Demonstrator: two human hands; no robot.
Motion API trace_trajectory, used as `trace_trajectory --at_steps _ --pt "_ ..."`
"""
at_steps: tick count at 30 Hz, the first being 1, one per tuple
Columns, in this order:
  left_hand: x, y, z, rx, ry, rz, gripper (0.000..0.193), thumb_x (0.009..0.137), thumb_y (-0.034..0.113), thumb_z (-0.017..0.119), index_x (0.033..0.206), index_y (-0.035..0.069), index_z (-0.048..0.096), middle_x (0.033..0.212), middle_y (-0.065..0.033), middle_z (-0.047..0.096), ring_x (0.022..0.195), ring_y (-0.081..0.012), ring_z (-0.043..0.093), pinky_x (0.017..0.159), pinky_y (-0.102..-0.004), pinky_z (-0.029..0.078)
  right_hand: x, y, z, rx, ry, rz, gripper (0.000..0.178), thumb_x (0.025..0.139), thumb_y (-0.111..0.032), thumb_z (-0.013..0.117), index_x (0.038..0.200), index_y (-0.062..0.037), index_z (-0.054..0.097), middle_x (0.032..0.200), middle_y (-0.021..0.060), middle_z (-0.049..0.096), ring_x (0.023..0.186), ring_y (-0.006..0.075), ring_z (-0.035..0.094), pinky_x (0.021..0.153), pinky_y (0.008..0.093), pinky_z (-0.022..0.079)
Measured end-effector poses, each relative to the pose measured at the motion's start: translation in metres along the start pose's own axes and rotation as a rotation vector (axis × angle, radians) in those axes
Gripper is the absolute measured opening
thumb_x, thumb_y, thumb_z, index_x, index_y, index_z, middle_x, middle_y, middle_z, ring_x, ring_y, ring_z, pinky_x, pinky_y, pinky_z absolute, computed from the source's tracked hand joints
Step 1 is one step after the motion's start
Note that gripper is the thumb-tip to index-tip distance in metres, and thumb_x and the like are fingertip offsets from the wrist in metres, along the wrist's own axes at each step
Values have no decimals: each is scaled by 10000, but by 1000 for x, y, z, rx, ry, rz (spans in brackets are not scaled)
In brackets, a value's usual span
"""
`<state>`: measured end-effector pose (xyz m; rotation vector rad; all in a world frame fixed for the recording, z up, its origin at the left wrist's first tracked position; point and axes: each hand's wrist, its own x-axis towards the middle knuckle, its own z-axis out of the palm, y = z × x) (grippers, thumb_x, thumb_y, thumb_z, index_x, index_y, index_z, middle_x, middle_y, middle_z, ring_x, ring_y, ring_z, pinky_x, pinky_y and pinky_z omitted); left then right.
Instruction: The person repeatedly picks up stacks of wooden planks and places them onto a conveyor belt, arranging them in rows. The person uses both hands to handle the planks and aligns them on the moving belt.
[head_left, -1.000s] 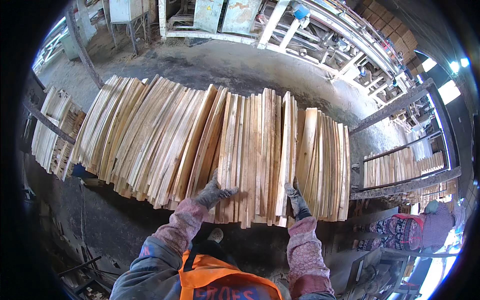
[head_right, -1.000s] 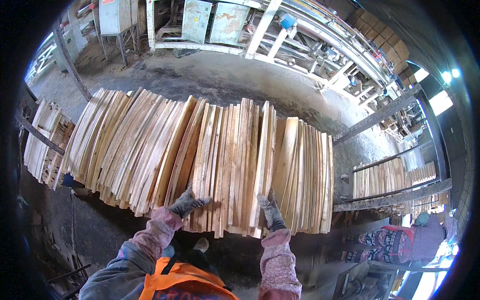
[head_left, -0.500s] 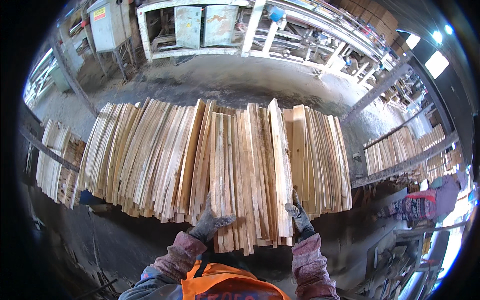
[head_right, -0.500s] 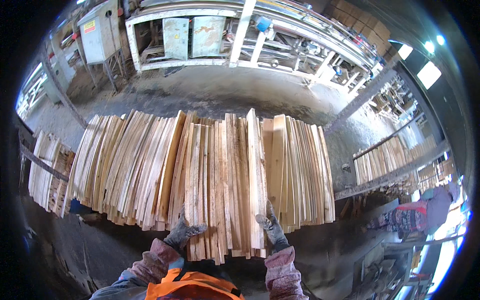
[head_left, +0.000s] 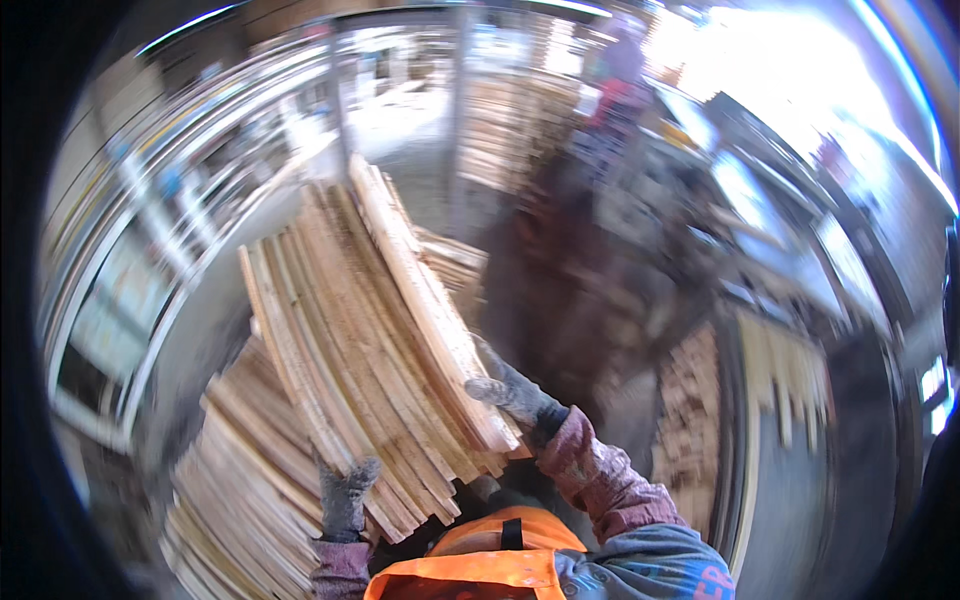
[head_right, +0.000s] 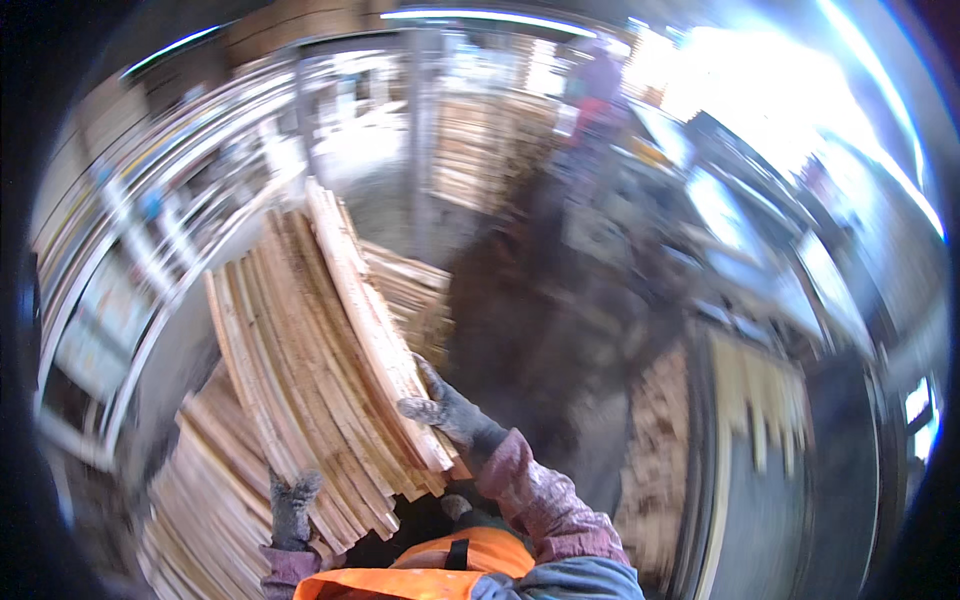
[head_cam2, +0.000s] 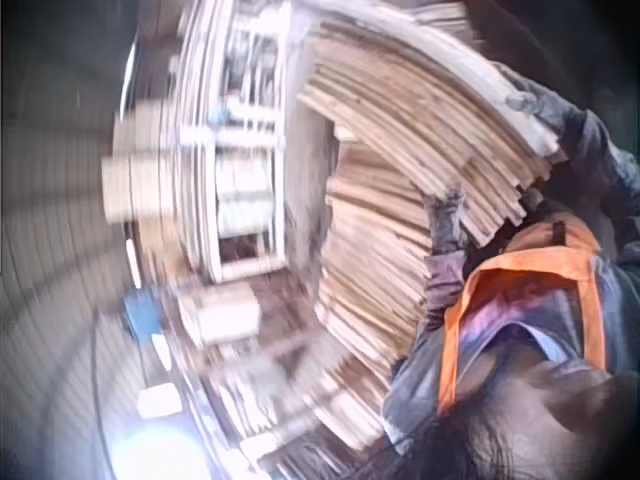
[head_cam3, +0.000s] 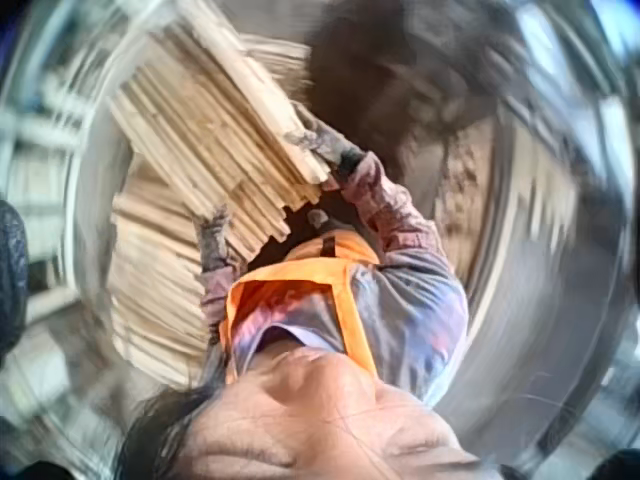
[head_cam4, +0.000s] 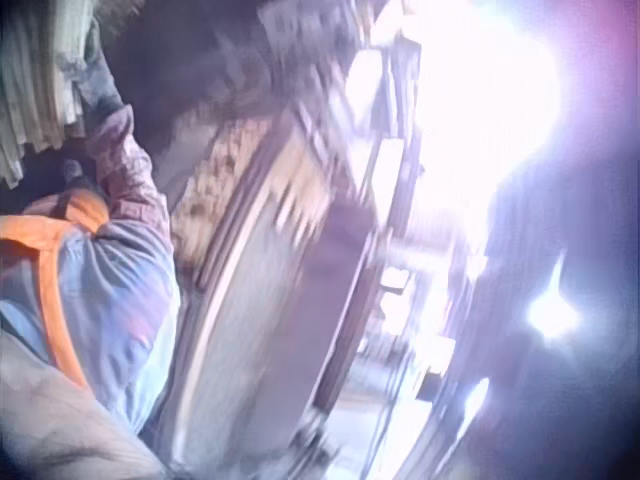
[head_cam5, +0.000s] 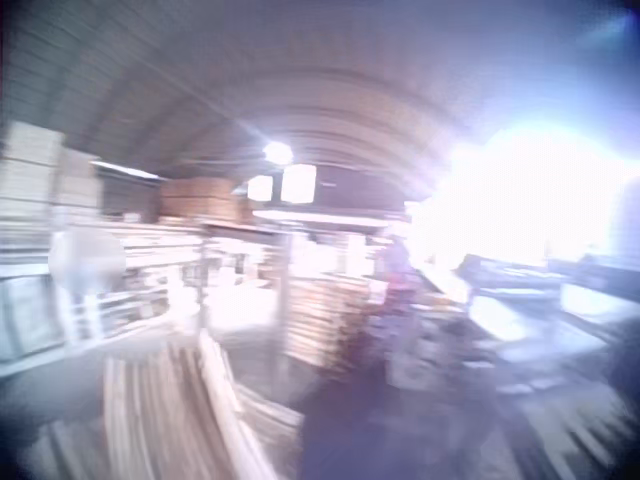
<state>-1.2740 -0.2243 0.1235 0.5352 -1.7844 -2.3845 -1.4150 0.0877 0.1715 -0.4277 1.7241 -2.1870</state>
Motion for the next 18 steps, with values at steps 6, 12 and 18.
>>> trace_trajectory --at_steps 6,12,18 --pt "-2 43 45 112 -549 -110 926 770 30 832 1563 77 357 1280 -102 621 1066 -218 660 938 -346 565 -165 -35 40 72 515 -136 1049 850 -398 847 1623 -19 247 1613 87 349 1507 183 260 1248 330 171" --pt "-105 76 131 172 -1211 -131 702 825 141 852 1416 -13 506 1252 -114 663 1101 -217 661 991 -376 546 -379 -38 124 101 1136 -167 782 970 -259 725 1608 -73 312 1404 38 532 1179 131 544 1014 324 471" --pt "-305 2 243 123 -1576 -329 986 811 118 875 1584 83 263 1428 -145 541 1291 -261 553 1116 -421 455 -615 -58 145 304 1344 -386 792 909 -339 740 1571 -86 386 1441 83 557 1312 223 553 1118 388 461"
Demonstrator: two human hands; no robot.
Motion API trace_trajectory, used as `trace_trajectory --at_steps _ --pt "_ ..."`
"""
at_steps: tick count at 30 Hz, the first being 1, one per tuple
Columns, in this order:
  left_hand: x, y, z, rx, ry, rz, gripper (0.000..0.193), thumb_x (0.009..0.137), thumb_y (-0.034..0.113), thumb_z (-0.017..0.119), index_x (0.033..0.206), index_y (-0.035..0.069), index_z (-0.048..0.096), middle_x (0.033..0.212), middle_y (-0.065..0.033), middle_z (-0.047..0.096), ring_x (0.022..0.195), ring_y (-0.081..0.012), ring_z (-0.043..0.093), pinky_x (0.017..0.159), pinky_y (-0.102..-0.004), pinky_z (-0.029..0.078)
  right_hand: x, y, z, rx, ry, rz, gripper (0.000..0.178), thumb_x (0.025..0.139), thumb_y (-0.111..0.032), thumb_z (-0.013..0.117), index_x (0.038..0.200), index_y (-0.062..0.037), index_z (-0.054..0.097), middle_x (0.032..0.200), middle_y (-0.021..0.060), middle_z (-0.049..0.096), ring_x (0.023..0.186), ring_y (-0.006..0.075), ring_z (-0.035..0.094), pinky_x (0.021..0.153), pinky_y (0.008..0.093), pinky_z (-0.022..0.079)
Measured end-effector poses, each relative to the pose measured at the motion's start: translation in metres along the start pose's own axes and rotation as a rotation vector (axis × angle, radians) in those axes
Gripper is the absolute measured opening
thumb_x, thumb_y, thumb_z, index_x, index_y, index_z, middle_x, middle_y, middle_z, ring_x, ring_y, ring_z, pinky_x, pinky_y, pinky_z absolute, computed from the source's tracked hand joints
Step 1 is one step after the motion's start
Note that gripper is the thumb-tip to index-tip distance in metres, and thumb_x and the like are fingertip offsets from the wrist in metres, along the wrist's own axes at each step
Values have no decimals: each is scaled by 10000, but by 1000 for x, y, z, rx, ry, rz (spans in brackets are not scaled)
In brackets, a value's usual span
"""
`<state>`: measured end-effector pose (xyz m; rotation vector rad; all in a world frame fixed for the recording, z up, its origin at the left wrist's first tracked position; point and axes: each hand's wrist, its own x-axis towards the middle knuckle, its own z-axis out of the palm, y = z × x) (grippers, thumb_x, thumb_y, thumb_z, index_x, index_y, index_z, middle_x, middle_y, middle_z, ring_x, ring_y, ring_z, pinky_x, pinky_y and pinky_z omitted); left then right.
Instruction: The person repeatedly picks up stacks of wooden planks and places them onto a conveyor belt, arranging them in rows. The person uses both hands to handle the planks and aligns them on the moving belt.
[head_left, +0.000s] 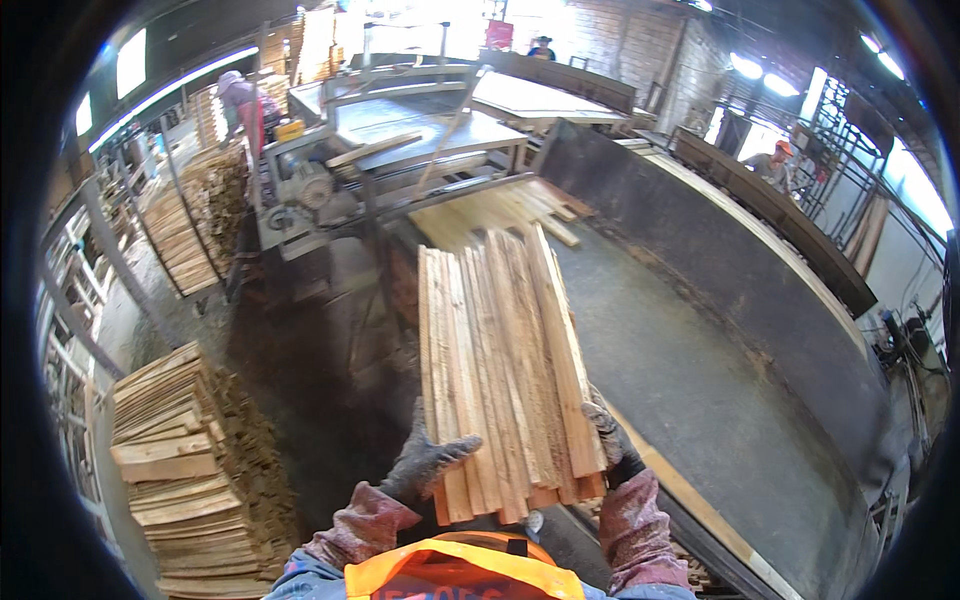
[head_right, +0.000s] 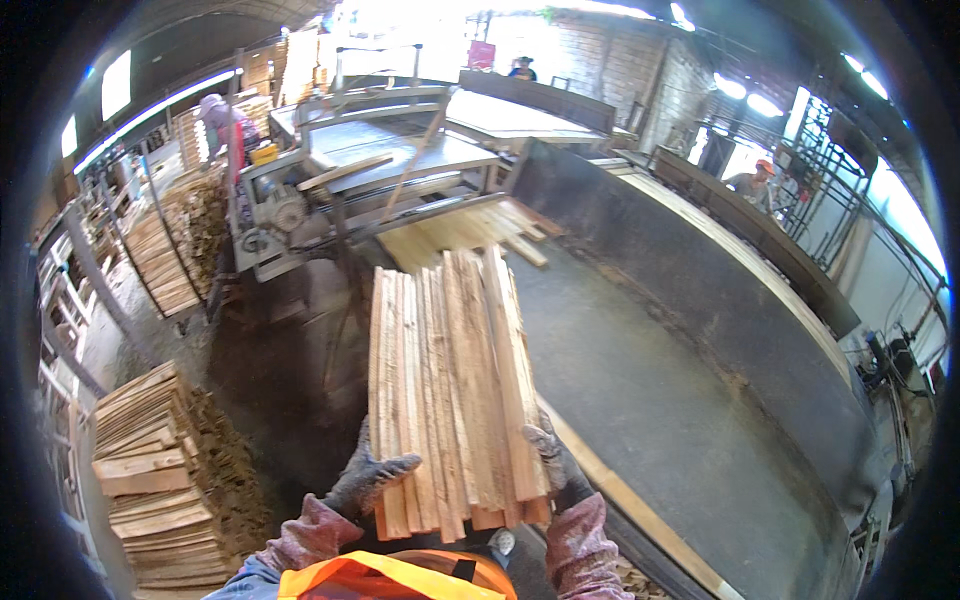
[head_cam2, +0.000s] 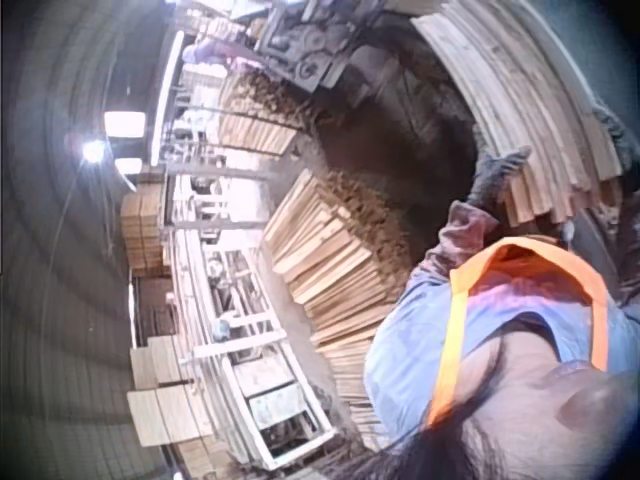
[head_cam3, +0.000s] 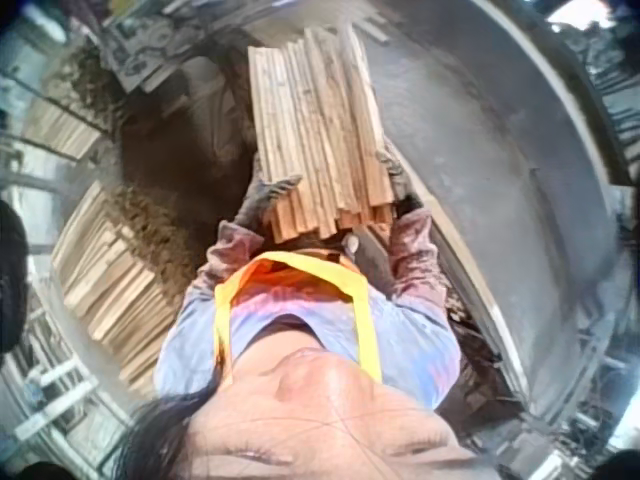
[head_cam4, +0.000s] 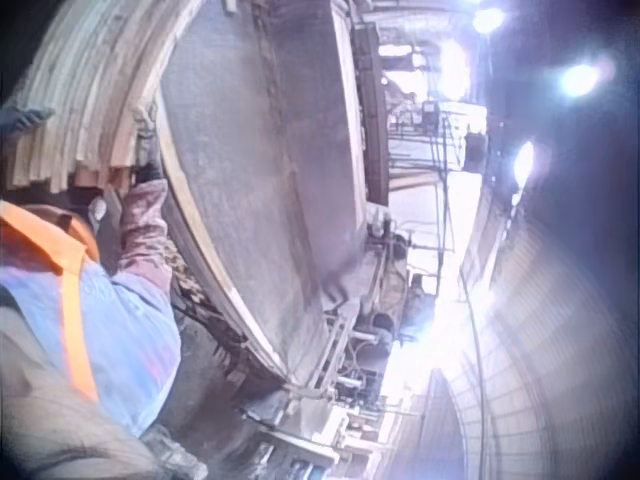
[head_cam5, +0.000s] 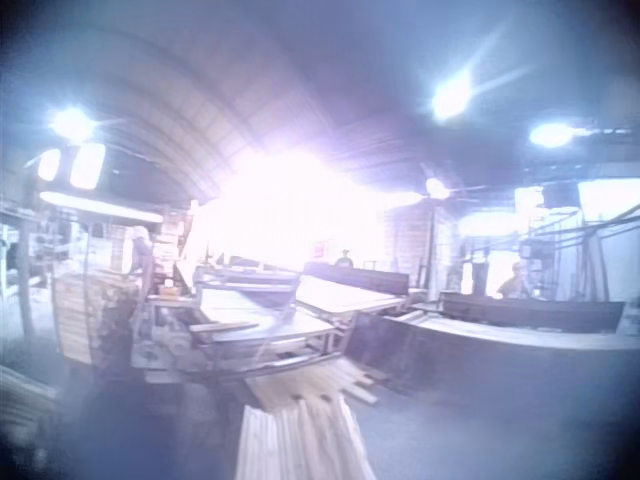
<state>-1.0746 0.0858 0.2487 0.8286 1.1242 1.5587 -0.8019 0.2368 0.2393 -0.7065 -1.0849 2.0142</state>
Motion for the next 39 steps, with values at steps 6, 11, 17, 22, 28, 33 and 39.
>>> trace_trajectory --at_steps 6,11,17,22,28,33,39 --pt "107 -97 186 -194 -80 -253 903 838 119 872 1504 90 263 1407 -147 538 1283 -266 563 1067 -459 504 4 -108 -200 234 107 304 788 899 -388 776 1541 -91 427 1500 77 500 1370 238 492 1155 416 420" --pt "154 -177 286 -181 61 -401 1237 860 56 839 1597 105 -154 1477 -223 468 1370 -319 501 1171 -457 423 47 -172 -328 -304 167 272 957 882 -430 790 1620 -57 307 1573 149 417 1436 278 406 1201 400 334" --pt "179 -214 343 250 -535 -782 914 1019 674 425 1623 63 113 1529 -252 468 1373 -307 518 1185 -392 378 119 -252 -432 -708 -13 511 1139 845 -548 812 1647 -25 194 1656 264 307 1545 343 303 1256 431 273" --pt "235 -164 356 541 -1038 -870 816 963 584 689 1468 -38 535 1341 -152 644 1262 -217 564 1080 -365 435 142 -246 -479 -1207 215 395 1149 718 -585 908 1543 40 408 1557 250 483 1466 345 449 1213 403 341" --pt "307 -142 391 583 -1263 -366 793 1004 538 648 1529 -23 453 1522 -221 518 1395 -296 504 1161 -394 394 149 -244 -501 -1350 388 341 728 861 -552 797 1429 -131 620 1365 148 682 1321 334 604 1102 421 440" --pt "357 -144 423 542 -1374 -296 763 1008 537 635 1541 24 451 1495 -247 536 1377 -364 525 1160 -444 407 162 -243 -527 -1303 402 369 806 789 -582 849 1421 -131 633 1333 116 707 1261 308 633 1076 391 455" --pt "433 -175 444 690 -1474 51 682 1001 459 671 1481 4 506 1413 -271 584 1312 -409 566 1124 -450 445 179 -296 -592 -1286 578 591 843 785 -427 914 1493 -123 572 1449 122 637 1242 276 661 1072 368 479"
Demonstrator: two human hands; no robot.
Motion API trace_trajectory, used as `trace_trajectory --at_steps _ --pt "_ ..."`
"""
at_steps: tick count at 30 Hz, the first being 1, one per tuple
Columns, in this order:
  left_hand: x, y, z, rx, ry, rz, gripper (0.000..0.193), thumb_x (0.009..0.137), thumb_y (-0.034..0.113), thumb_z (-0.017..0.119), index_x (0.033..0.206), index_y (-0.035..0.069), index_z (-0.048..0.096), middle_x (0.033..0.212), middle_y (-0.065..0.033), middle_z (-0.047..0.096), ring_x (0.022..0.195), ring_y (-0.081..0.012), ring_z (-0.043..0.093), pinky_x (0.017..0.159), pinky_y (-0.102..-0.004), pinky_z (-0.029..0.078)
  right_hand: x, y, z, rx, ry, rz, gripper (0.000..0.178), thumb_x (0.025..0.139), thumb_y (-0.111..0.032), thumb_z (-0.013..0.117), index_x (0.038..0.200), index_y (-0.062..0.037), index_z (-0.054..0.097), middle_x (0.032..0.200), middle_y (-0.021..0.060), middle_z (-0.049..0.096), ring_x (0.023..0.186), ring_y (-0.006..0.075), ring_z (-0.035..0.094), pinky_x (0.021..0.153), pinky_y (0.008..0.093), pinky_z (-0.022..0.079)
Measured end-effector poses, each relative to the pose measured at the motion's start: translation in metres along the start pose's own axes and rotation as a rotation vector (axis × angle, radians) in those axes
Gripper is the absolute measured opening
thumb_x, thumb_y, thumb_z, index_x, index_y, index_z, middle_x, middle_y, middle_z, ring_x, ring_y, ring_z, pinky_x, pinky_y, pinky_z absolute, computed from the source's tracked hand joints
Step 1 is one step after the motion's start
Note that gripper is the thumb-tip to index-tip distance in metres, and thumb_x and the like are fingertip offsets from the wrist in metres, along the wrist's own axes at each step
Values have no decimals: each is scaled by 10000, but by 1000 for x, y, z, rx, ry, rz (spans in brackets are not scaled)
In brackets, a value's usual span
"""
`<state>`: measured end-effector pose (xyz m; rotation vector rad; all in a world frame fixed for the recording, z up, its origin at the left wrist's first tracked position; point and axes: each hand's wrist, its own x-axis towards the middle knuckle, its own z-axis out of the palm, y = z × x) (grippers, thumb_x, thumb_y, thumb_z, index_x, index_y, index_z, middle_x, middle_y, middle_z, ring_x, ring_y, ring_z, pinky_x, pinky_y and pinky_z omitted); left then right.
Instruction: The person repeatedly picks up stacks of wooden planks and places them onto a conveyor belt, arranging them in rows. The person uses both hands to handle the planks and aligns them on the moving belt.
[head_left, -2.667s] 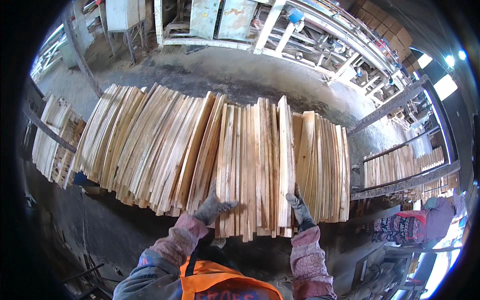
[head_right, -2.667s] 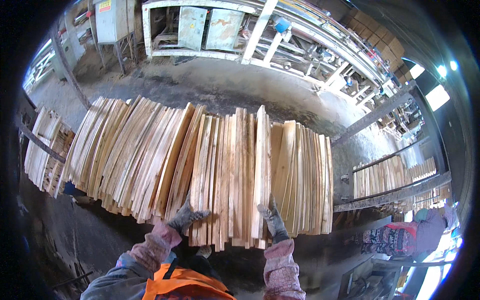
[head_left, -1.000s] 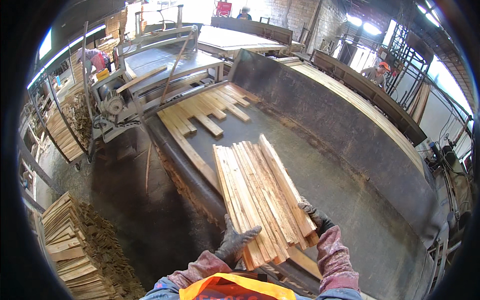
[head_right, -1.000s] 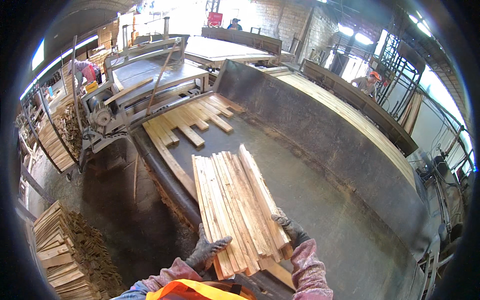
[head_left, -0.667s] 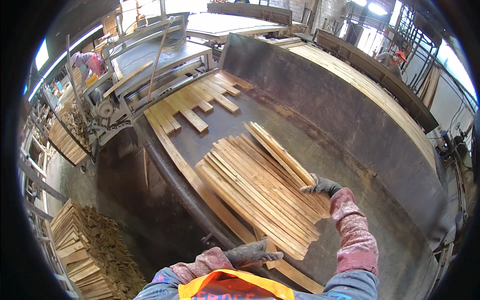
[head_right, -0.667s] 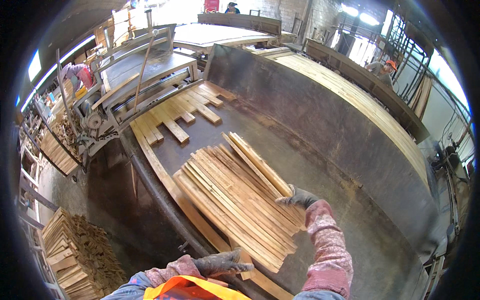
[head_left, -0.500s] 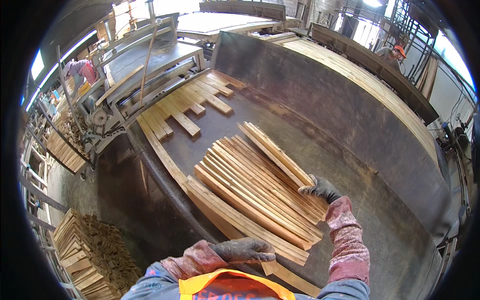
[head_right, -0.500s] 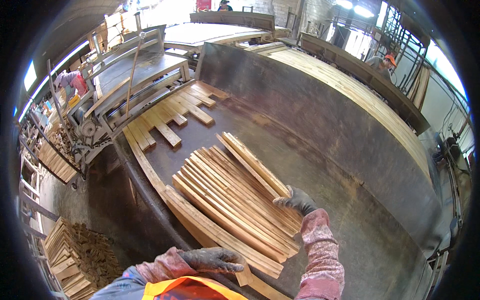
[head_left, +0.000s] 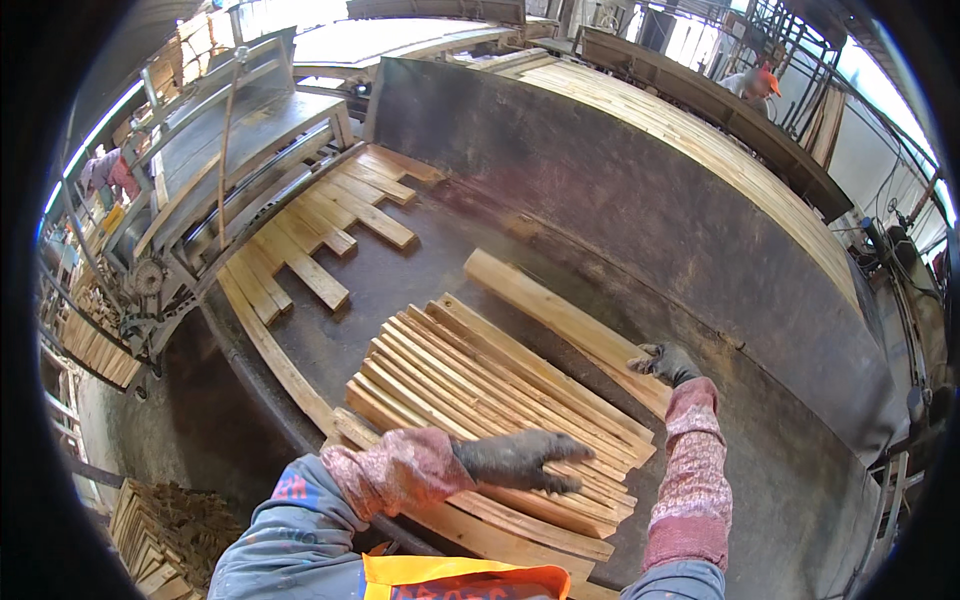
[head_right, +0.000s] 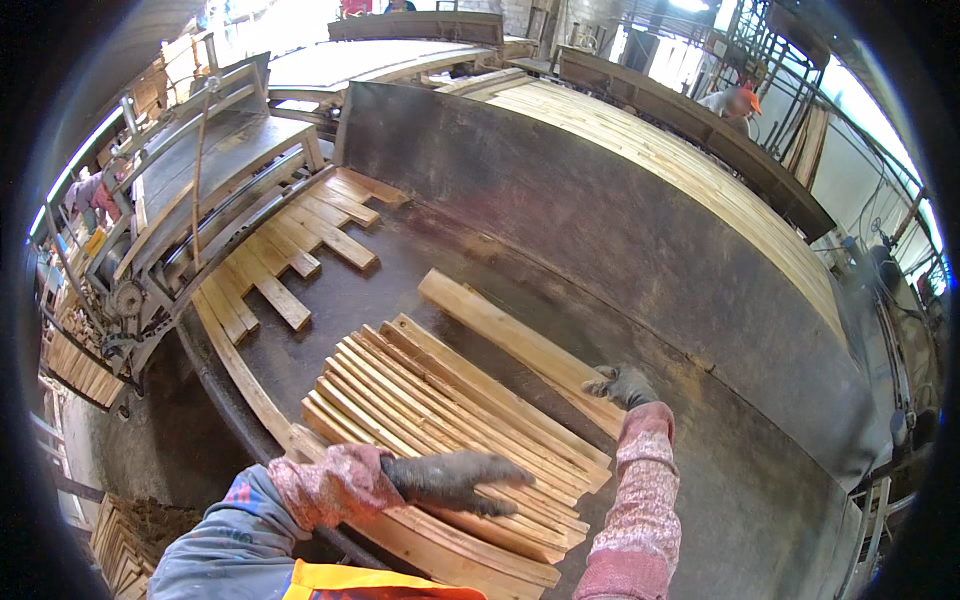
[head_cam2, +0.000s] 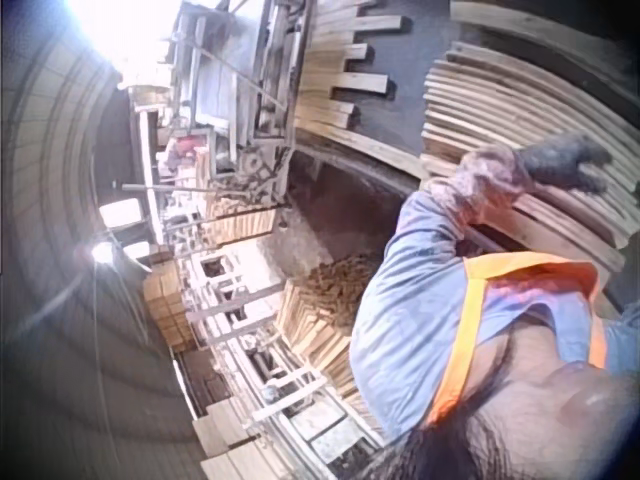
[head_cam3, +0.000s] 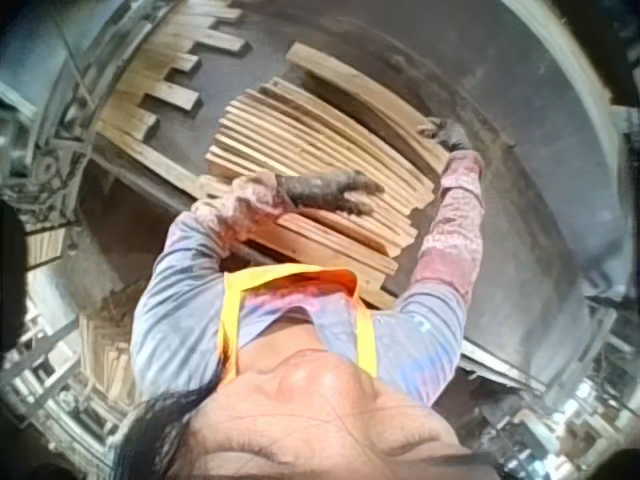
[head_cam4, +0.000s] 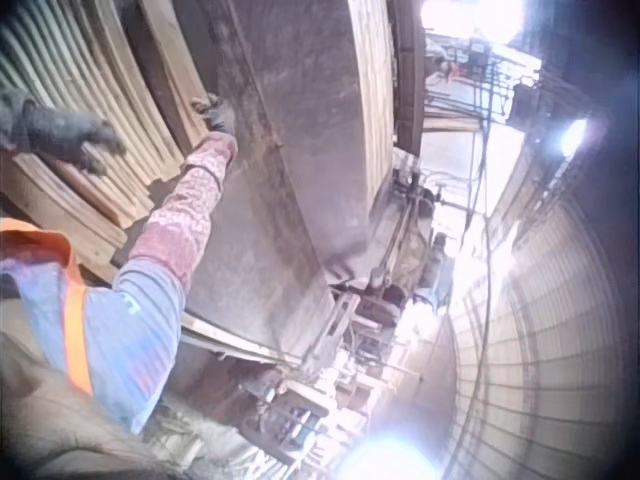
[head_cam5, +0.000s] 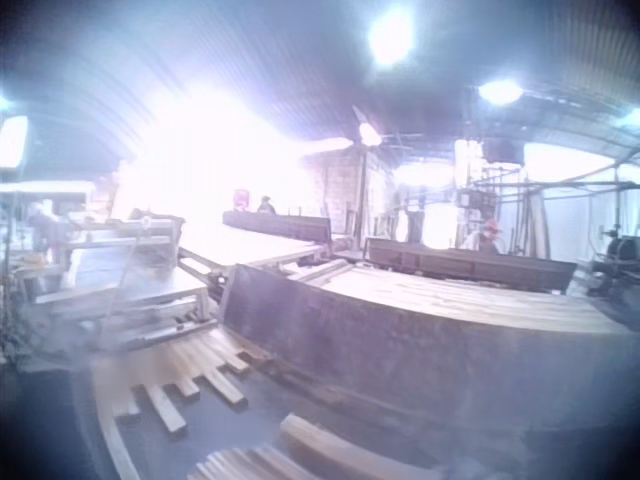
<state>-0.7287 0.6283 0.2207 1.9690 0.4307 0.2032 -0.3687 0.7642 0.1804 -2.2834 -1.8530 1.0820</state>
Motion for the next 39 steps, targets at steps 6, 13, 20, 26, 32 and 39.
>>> trace_trajectory --at_steps 6,13,20,26,32,39 --pt "67 -63 -74 658 232 -103 766 914 425 752 1540 120 432 1469 -226 504 1278 -450 543 1059 -538 492 16 -9 22 -338 78 -192 1164 677 -652 884 1607 -166 380 1601 174 453 1503 370 389 1229 477 333" --pt "200 -80 -144 964 37 -358 494 885 326 727 1322 117 629 1315 -188 621 1222 -330 613 961 -431 555 -24 -12 -19 -101 540 -266 863 817 -484 852 1502 -82 514 1479 191 567 1398 341 515 1181 452 395" --pt "263 -119 -238 1153 -324 -398 266 801 254 785 1044 146 806 1015 -103 784 944 -311 750 838 -454 599 -100 -23 -30 -45 309 -285 668 863 -422 827 1418 -120 610 1433 151 615 1368 313 548 1187 456 395" --pt "265 -222 -299 1150 216 -653 270 942 249 665 1176 189 786 1204 -97 756 1150 -301 716 925 -464 594 8 -60 34 -462 254 -219 853 837 -409 814 1562 -143 451 1493 142 569 1412 350 497 1196 494 355" --pt "200 -306 -393 1055 319 -798 387 955 243 653 1339 207 683 1410 -127 627 1338 -315 591 1059 -535 509 33 0 39 -291 222 -258 947 787 -466 851 1582 -173 428 1490 160 570 1393 396 505 1186 484 374" --pt "150 -367 -426 1010 571 -461 646 793 188 818 1399 193 597 1388 -146 576 1297 -363 565 1113 -473 456 3 159 -26 -353 459 100 904 701 -266 914 1498 -103 518 1467 181 586 1344 360 562 1153 415 438"
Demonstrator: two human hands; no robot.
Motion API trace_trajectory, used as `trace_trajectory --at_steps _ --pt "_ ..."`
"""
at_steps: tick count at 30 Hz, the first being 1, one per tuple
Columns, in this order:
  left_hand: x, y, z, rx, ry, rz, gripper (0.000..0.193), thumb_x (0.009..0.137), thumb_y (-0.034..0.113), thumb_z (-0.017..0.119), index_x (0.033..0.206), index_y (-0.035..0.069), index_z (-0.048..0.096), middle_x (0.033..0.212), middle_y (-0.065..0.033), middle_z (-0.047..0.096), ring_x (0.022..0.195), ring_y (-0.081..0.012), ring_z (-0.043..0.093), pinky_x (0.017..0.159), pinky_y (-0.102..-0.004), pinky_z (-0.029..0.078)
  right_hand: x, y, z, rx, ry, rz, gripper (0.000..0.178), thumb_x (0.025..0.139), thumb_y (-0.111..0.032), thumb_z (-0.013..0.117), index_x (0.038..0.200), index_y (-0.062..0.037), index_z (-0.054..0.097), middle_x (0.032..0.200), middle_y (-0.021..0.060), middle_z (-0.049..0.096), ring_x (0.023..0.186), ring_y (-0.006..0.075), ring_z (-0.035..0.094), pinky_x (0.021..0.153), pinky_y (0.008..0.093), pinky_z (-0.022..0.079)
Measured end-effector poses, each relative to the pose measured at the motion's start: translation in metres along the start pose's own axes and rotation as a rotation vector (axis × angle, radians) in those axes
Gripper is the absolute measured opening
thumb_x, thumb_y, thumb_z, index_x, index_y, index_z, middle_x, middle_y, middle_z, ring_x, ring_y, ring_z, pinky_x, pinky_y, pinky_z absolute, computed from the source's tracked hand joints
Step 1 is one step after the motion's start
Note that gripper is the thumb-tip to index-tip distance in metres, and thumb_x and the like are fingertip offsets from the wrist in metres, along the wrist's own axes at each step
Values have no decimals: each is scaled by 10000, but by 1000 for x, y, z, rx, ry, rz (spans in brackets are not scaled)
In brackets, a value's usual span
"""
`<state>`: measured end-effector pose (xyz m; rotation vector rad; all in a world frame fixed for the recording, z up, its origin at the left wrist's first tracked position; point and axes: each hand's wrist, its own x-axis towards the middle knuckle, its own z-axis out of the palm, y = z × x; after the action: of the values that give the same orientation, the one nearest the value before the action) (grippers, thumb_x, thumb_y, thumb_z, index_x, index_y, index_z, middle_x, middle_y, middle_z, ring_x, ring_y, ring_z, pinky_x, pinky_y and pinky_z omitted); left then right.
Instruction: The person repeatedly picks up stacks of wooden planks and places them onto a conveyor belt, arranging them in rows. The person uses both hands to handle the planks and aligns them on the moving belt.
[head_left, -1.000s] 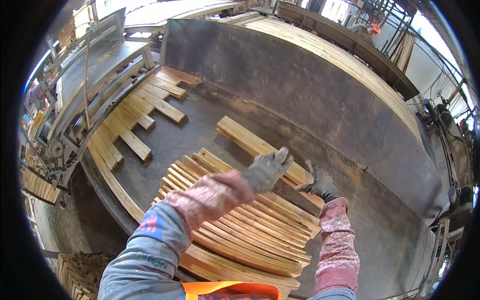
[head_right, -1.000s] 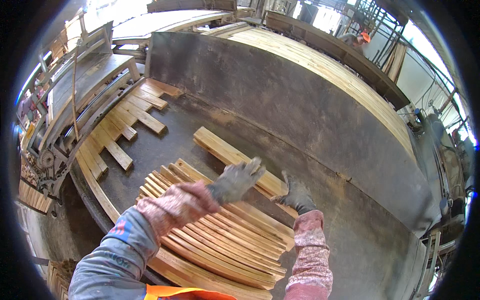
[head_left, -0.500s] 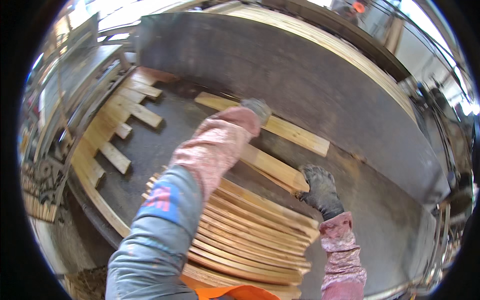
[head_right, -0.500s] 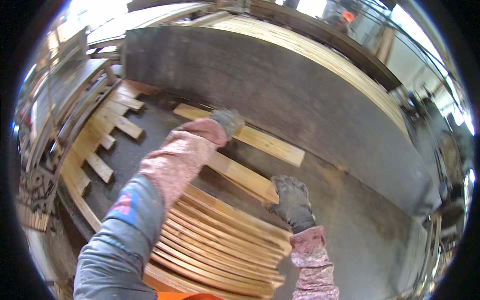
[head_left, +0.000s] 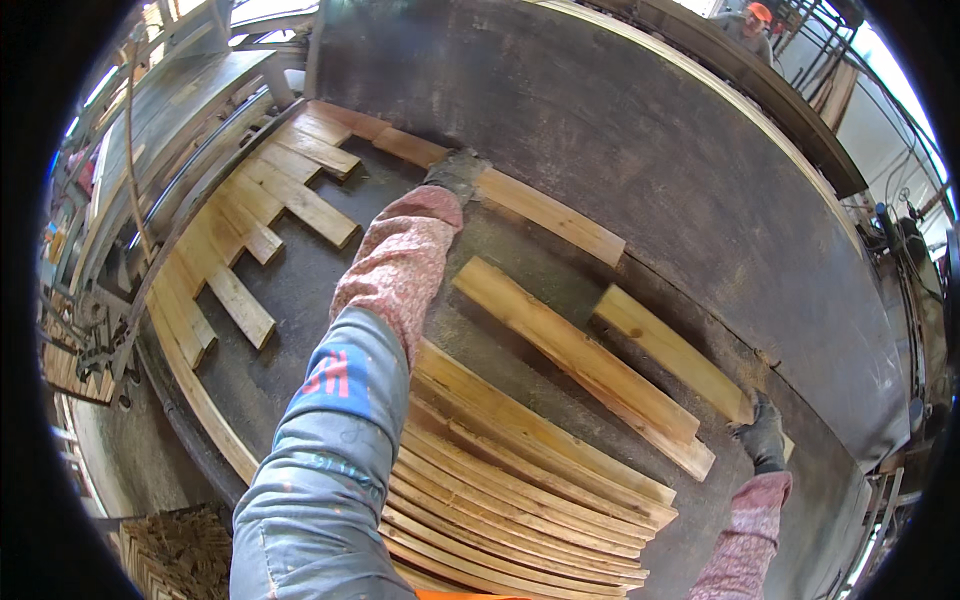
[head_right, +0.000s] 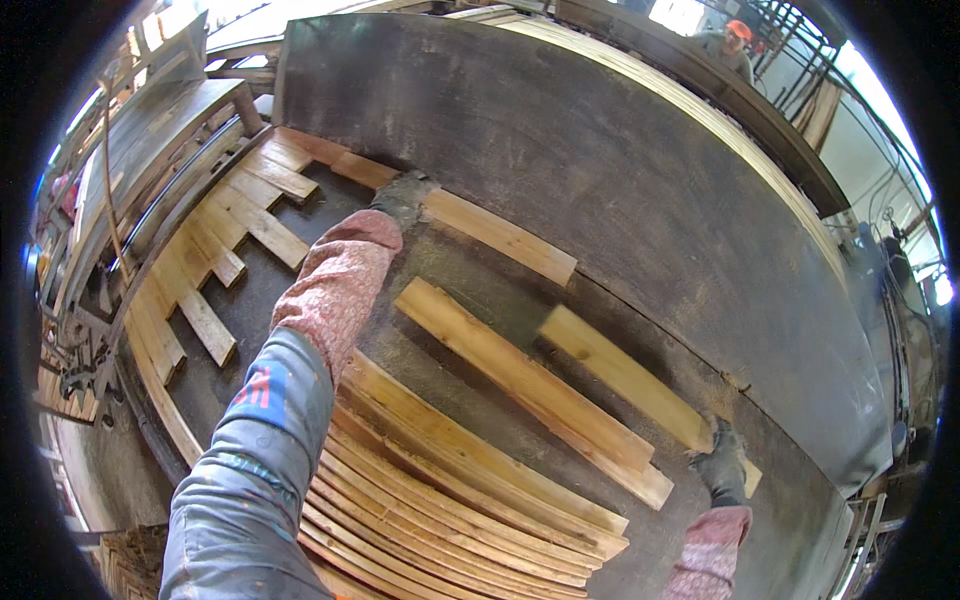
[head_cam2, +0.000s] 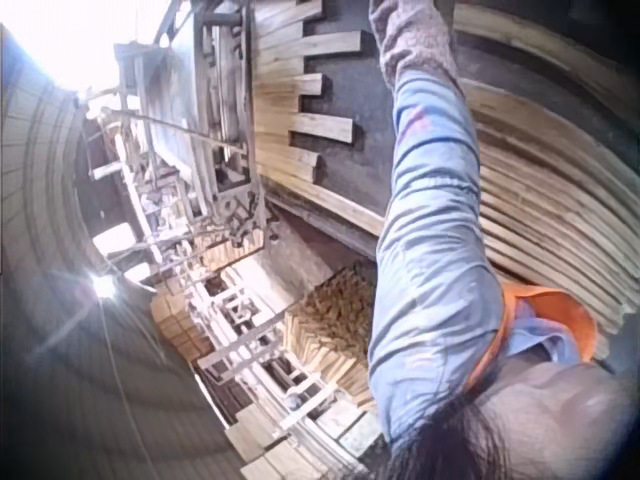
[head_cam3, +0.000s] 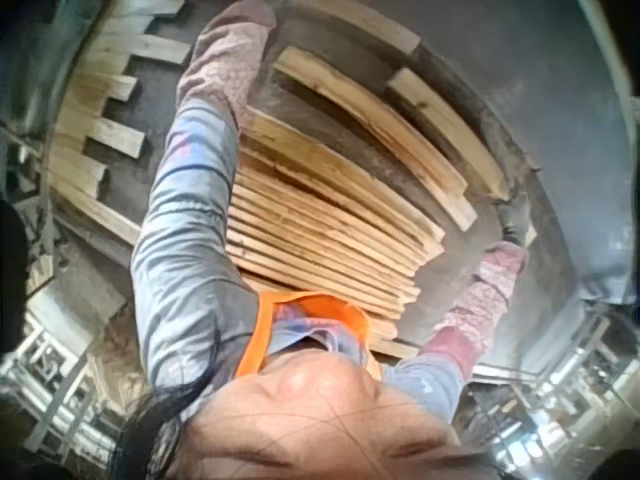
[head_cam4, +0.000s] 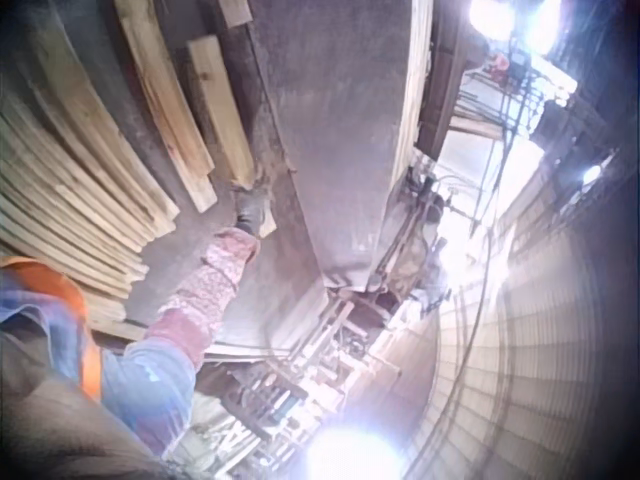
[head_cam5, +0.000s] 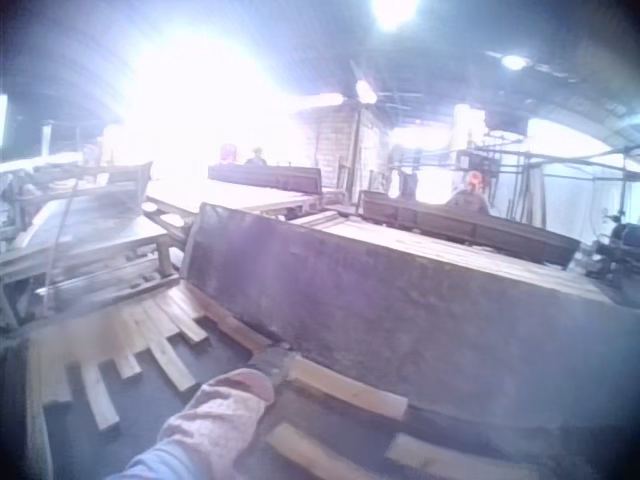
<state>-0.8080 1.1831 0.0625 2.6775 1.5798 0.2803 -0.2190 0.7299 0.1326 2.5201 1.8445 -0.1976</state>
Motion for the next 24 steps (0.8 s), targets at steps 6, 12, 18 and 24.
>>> trace_trajectory --at_steps 6,12,18,24 --pt "-8 84 -41 -60 -248 12 609 853 299 780 1391 82 594 1337 -200 610 1284 -384 570 1104 -466 459 73 46 35 -108 99 20 844 737 -287 854 1503 -153 528 1484 182 556 1397 369 501 1173 460 395" --pt "-110 283 -74 -60 -378 686 654 780 468 829 1288 79 693 1376 -189 630 1280 -373 574 1002 -496 524 130 -45 38 64 317 231 746 789 -325 863 1471 -212 582 1495 136 563 1394 341 518 1164 469 405" --pt "-122 306 -70 54 -338 664 196 776 262 808 912 120 812 923 -102 764 1063 -301 679 774 -448 598 77 -99 0 168 465 -85 766 833 -267 862 1478 -33 523 1487 202 552 1398 370 504 1178 443 392" --pt "-54 176 -89 290 -87 56 198 870 143 703 1032 52 769 1096 -141 740 1065 -323 686 859 -476 581 -40 -159 2 249 -27 -115 947 830 -521 825 1566 -81 423 1545 211 490 1472 399 407 1226 502 305"
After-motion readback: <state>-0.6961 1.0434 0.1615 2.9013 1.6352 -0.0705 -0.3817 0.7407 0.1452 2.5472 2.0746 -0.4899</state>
